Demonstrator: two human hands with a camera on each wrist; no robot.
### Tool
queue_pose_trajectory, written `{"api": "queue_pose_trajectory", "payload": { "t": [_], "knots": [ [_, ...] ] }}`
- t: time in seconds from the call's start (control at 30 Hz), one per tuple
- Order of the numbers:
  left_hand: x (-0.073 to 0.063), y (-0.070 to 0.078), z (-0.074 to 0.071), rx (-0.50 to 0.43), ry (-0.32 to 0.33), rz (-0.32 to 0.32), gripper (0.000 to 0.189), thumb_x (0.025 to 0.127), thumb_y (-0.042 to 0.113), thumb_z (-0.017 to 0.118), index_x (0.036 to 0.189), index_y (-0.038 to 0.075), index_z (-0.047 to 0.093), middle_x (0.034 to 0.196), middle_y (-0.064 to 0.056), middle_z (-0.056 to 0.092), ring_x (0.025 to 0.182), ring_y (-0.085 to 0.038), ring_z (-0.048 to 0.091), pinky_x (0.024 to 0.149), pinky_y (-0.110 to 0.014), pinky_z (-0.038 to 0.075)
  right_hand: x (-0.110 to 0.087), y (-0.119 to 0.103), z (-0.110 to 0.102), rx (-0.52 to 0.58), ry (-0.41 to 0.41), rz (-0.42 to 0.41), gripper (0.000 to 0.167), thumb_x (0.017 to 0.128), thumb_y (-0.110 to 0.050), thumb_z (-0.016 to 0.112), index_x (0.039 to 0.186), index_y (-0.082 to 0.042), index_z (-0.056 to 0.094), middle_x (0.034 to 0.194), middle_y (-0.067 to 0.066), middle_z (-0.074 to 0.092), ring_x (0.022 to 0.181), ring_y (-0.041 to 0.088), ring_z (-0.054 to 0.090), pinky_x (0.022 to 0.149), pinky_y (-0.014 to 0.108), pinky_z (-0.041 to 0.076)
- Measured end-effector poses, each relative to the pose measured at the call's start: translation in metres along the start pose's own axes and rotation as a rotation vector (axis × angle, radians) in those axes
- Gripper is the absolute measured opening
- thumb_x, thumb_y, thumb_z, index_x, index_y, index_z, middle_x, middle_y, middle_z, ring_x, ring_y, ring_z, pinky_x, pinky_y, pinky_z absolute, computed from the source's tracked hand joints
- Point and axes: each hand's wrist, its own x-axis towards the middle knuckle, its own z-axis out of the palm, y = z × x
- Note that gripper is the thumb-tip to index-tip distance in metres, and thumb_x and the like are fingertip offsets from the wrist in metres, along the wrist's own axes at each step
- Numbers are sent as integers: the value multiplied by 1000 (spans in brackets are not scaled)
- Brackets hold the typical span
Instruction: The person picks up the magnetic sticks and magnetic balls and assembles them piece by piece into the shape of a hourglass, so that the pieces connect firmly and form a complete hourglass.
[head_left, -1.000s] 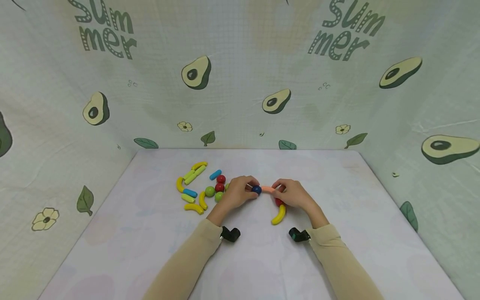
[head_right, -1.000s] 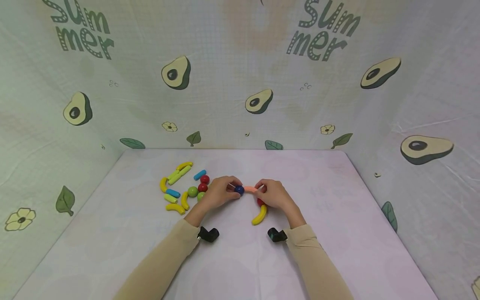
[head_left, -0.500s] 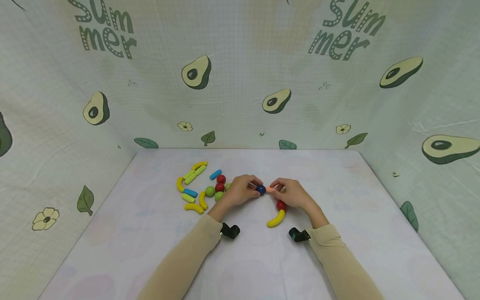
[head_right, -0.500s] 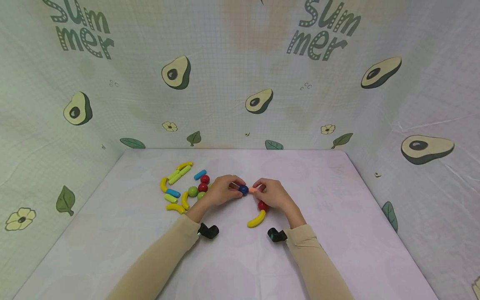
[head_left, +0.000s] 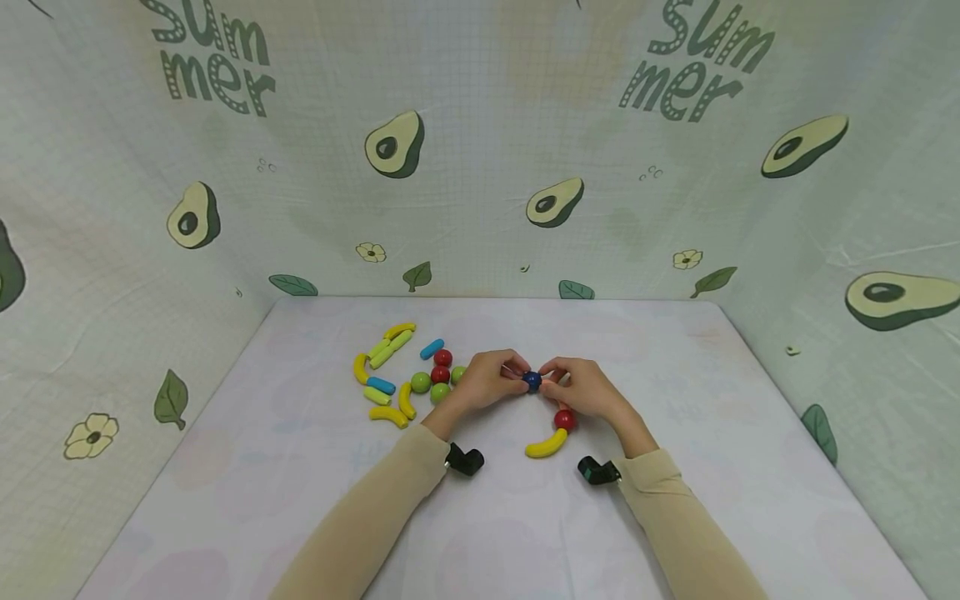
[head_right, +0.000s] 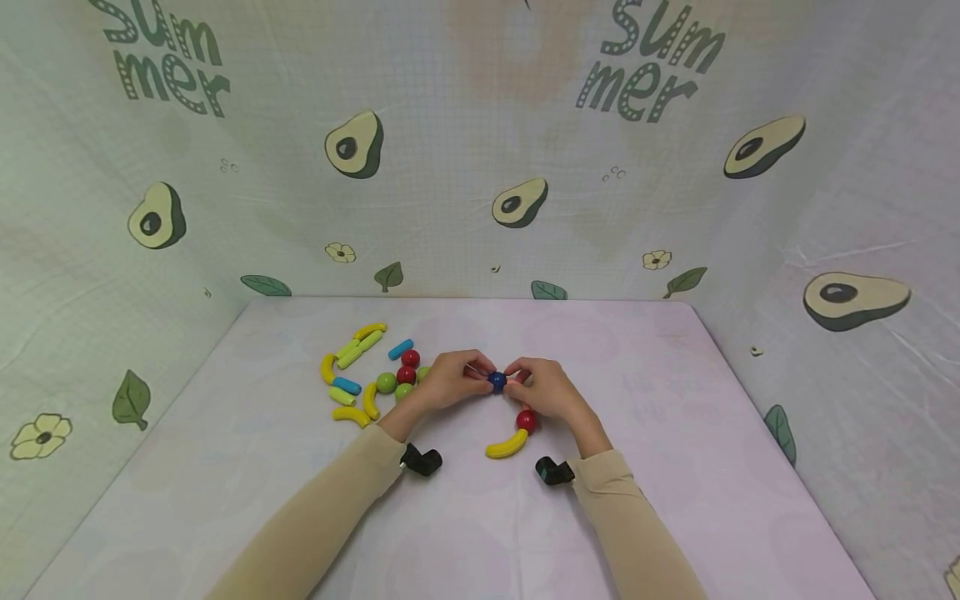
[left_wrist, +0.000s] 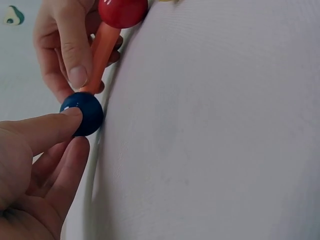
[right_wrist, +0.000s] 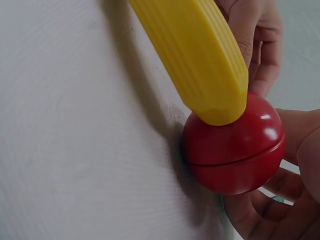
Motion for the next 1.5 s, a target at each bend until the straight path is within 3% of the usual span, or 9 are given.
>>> {"api": "queue_pose_trajectory", "payload": {
  "t": [0.3, 0.67, 0.87, 1.07, 1.5],
  "knots": [
    [1, 2, 3, -19, 3, 10, 19, 96, 16, 81, 114, 17, 75, 101, 6, 74, 93, -8, 69, 89, -25, 59, 0, 2, 0, 14, 2, -6, 29, 100, -20, 77, 125, -6, 72, 99, 7, 71, 52, 14, 61, 56, 26, 48],
    [-3, -1, -3, 6, -39, 27, 21, 98, 16, 78, 118, 21, 74, 112, 6, 76, 102, -9, 71, 93, -27, 60, 1, 2, 1, -14, 7, -7, 31, 98, -22, 79, 125, -7, 74, 98, 6, 72, 66, 14, 62, 68, 31, 52],
    [-15, 2, -25, 31, -59, 55, 27, 100, 15, 76, 127, 14, 72, 124, -1, 74, 108, -13, 70, 94, -30, 60, 1, 2, 1, -22, -1, -8, 32, 99, -24, 79, 126, -8, 73, 100, 6, 72, 67, 13, 63, 73, 30, 53],
    [-27, 1, -57, 70, -25, 91, 31, 100, 14, 76, 130, 8, 71, 129, -9, 73, 111, -18, 70, 97, -36, 59, 0, 3, 1, -36, 6, 0, 32, 99, -26, 78, 125, -9, 73, 100, 4, 72, 67, 14, 63, 75, 32, 53],
    [-70, -25, -110, 146, 49, 79, 27, 97, 12, 79, 124, 12, 73, 120, -8, 74, 104, -18, 67, 95, -37, 59, 2, 3, 2, -48, 7, -6, 31, 99, -26, 78, 125, -10, 74, 100, 3, 72, 75, 14, 64, 77, 33, 52]
  ]
}}
